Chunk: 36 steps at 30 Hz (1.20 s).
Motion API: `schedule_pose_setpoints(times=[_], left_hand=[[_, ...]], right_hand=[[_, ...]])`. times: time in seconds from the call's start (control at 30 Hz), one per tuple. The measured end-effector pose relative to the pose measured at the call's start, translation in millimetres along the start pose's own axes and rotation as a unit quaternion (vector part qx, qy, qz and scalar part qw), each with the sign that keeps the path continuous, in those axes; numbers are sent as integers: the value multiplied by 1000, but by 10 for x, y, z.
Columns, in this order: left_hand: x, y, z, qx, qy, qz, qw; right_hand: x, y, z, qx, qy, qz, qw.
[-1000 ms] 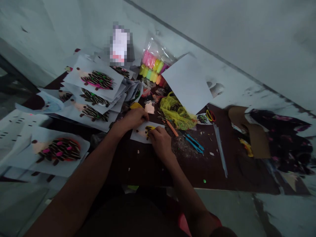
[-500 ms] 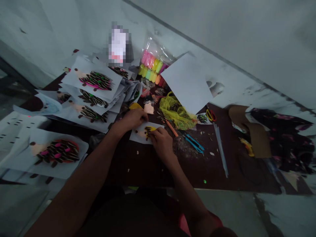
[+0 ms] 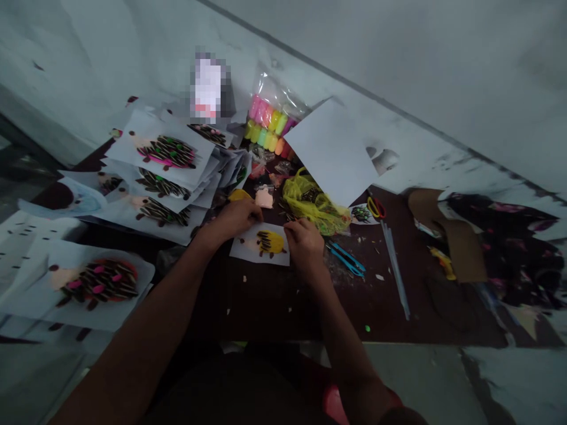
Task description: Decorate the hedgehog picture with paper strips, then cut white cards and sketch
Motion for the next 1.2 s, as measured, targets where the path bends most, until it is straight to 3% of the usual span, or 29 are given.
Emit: schedule_pose_setpoints(times=[0.1,0.3,0.73,0.9,1.07,1.2], left_hand=[[20,-21,36,-5,4,9,1000],[49,-22,67,-28,-1,15,1000],[67,-19,106,-59,12,11,998],[81,-52,164,-85,17,21,996],[78,-59,204,-82,15,9,996],[63,-61,205,-38,18,19,999]], right_hand=[[-207,66,151,31,0,-18,999],[-500,305,107,63,-41,-55,996],[-510,414,118,95,-75,-74,990],[-482,278,123,11,-53,-34,998],[-284,232,88,-116,-47,-48,991],[-189,246,63,-156,-38,-60,985]])
Point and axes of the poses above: each hand's wrist, its own x-axis away from the middle knuckle, its own y-axis out of the palm, z = x × y, the point moved 10 cm from there along -x, towards the middle knuckle, and after that the axes turned 4 degrees about z, right-handed, at the moved point
